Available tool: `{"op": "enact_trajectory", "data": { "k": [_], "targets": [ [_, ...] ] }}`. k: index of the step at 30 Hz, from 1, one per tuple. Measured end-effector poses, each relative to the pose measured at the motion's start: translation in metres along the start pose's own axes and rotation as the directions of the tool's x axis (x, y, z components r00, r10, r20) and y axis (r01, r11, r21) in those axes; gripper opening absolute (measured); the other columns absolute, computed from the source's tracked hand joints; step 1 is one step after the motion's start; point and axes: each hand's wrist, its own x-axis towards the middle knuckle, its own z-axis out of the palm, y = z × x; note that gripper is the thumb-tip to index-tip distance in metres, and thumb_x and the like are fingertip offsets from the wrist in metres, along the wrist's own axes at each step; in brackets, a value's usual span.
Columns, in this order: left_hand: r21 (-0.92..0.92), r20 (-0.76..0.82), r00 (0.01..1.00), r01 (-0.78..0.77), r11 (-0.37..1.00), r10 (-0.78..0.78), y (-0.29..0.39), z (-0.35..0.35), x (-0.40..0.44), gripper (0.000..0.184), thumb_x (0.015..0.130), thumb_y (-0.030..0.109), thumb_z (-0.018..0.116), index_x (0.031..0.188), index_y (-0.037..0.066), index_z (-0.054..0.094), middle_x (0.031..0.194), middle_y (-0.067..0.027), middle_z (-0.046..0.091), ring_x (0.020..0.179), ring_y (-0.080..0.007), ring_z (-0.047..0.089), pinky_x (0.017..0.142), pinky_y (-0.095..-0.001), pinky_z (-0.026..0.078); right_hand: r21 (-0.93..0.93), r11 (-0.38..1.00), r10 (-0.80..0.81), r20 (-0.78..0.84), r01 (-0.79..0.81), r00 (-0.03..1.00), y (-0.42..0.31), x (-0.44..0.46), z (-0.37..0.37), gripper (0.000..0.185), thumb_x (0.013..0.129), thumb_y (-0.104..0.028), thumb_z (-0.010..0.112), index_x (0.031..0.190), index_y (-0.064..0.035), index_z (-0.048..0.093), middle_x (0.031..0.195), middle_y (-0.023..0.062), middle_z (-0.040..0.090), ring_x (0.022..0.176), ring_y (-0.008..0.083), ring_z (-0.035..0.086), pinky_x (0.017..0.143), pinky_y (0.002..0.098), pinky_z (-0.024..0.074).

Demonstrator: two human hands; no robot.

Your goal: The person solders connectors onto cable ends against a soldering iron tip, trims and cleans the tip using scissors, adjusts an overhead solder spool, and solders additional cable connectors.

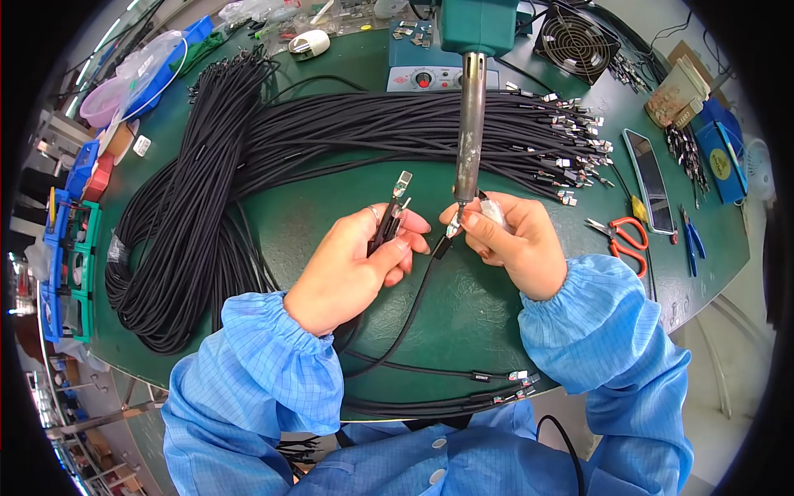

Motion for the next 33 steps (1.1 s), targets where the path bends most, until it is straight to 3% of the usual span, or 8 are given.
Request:
{"op": "enact_trajectory", "data": {
  "k": [6, 11, 15, 20, 24, 33],
  "targets": [
    [-0.03, -0.109, 0.98, 0.166, 0.986, -0.168, 0.022, 0.011, -0.003, 0.023, 0.083, 0.01, 0.058, 0.103, 0.001, 0.052, 0.075, -0.0039, 0.057, 0.044, -0.0024, 0.033, 0.037, -0.014, 0.022, 0.019, 1.0, 0.006, -0.046, -0.005, 0.999, 0.001, 0.0, 0.0, 0.013, 0.084, -0.009, 0.055, 0.089, 0.0018, 0.061, 0.055, -0.0019, 0.042, 0.049, 0.0048, 0.034, 0.044, 0.0154, 0.0263],
    [-0.054, -0.077, 0.964, 0.251, 0.966, -0.255, 0.024, 0.019, -0.004, 0.023, 0.082, 0.008, 0.06, 0.102, 0.002, 0.053, 0.075, -0.0054, 0.057, 0.044, -0.0016, 0.032, 0.037, -0.0133, 0.021, 0.074, 0.997, 0.006, -0.066, -0.001, 0.998, 0.0, -0.001, 0.004, 0.013, 0.084, -0.009, 0.056, 0.09, 0.002, 0.061, 0.057, -0.0016, 0.043, 0.05, 0.0045, 0.034, 0.044, 0.0151, 0.0267],
    [-0.241, 0.012, 0.935, 0.346, 0.907, -0.354, 0.022, 0.014, -0.005, 0.023, 0.08, 0.008, 0.062, 0.1, 0.001, 0.055, 0.076, -0.0072, 0.058, 0.044, -0.0011, 0.031, 0.037, -0.0123, 0.02, 0.074, 0.997, 0.015, -0.083, -0.009, 0.996, -0.001, -0.003, 0.006, 0.014, 0.083, -0.008, 0.057, 0.091, 0.0024, 0.06, 0.059, -0.0008, 0.046, 0.05, 0.0043, 0.035, 0.044, 0.015, 0.0278],
    [-0.324, -0.074, 0.939, 0.296, 0.899, -0.336, 0.023, 0.017, -0.005, 0.02, 0.08, 0.008, 0.062, 0.098, 0.001, 0.056, 0.079, -0.0091, 0.059, 0.044, -0.0011, 0.031, 0.036, -0.0119, 0.019, 0.052, 0.999, 0.002, -0.083, 0.002, 0.997, 0.0, -0.005, 0.008, 0.014, 0.082, -0.008, 0.058, 0.091, 0.0029, 0.06, 0.061, 0.0005, 0.049, 0.05, 0.0042, 0.036, 0.043, 0.015, 0.0287],
    [-0.288, -0.093, 0.94, 0.291, 0.912, -0.33, 0.018, 0.016, -0.005, 0.02, 0.08, 0.008, 0.062, 0.097, 0.001, 0.056, 0.079, -0.0088, 0.058, 0.043, -0.0011, 0.031, 0.036, -0.0121, 0.018, 0.087, 0.996, 0.016, -0.129, -0.005, 0.992, -0.002, -0.004, 0.008, 0.013, 0.082, -0.008, 0.058, 0.09, 0.0029, 0.06, 0.062, 0.001, 0.05, 0.051, 0.0043, 0.037, 0.043, 0.0149, 0.0288],
    [-0.315, -0.067, 0.946, 0.281, 0.907, -0.316, 0.025, 0.019, -0.005, 0.015, 0.081, 0.013, 0.062, 0.091, 0.003, 0.058, 0.073, -0.0051, 0.056, 0.043, -0.001, 0.03, 0.037, -0.0136, 0.018, 0.09, 0.995, 0.043, -0.106, -0.033, 0.993, -0.004, -0.005, 0.007, 0.01, 0.082, -0.006, 0.057, 0.087, 0.002, 0.059, 0.065, 0.0021, 0.052, 0.051, 0.0046, 0.038, 0.043, 0.0148, 0.029]
  ]
}}
